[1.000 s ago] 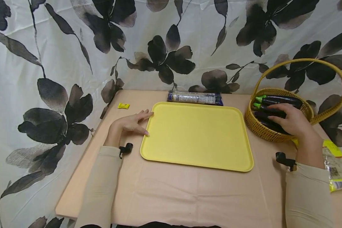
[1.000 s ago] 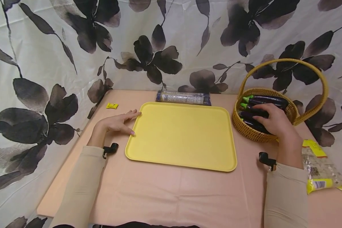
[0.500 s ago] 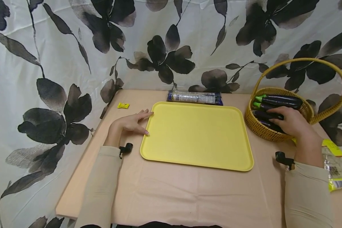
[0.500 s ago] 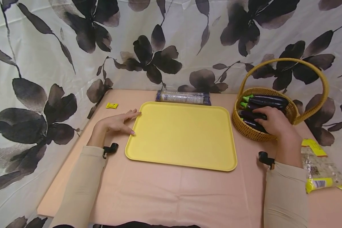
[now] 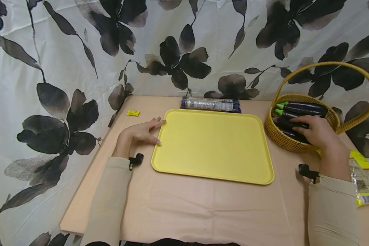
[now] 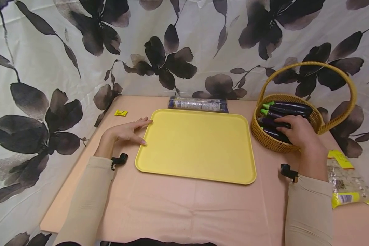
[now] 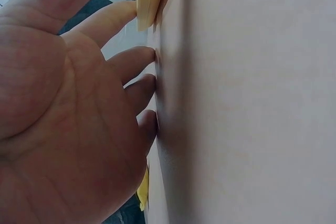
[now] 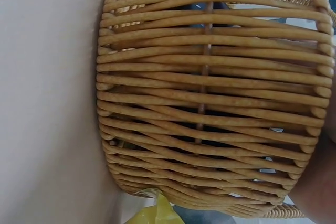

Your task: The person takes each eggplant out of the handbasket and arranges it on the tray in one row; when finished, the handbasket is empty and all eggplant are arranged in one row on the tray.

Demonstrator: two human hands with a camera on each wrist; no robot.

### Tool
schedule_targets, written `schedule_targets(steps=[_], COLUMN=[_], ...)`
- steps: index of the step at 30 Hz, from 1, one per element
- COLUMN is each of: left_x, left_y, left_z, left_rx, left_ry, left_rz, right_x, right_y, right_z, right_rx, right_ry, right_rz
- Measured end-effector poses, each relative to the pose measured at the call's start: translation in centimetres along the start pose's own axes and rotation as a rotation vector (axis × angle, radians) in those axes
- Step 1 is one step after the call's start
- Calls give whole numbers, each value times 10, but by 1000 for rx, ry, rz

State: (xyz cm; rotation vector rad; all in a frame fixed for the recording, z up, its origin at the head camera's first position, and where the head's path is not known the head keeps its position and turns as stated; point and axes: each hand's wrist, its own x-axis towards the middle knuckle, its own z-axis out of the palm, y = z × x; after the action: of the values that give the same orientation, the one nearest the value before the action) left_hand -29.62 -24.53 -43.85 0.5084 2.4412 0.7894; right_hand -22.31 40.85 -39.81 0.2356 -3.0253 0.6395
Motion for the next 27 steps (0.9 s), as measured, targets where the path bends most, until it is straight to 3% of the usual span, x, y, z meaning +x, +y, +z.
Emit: schedule_targets(steps=[7, 18, 27], left_x=[0, 0, -1], left_y=[-1, 1, 1], left_z=[0, -2, 0], left_rx=[-6, -27, -33], left_ry=[-3, 0, 4], left_rz=[2, 5, 2], right_x=[-2, -1, -4], right_y=[-2, -7, -6], right_z=[-2, -8, -8], right_rx=[61, 61, 87], right_ry=[38, -20, -16], right_rz=[-11, 59, 55])
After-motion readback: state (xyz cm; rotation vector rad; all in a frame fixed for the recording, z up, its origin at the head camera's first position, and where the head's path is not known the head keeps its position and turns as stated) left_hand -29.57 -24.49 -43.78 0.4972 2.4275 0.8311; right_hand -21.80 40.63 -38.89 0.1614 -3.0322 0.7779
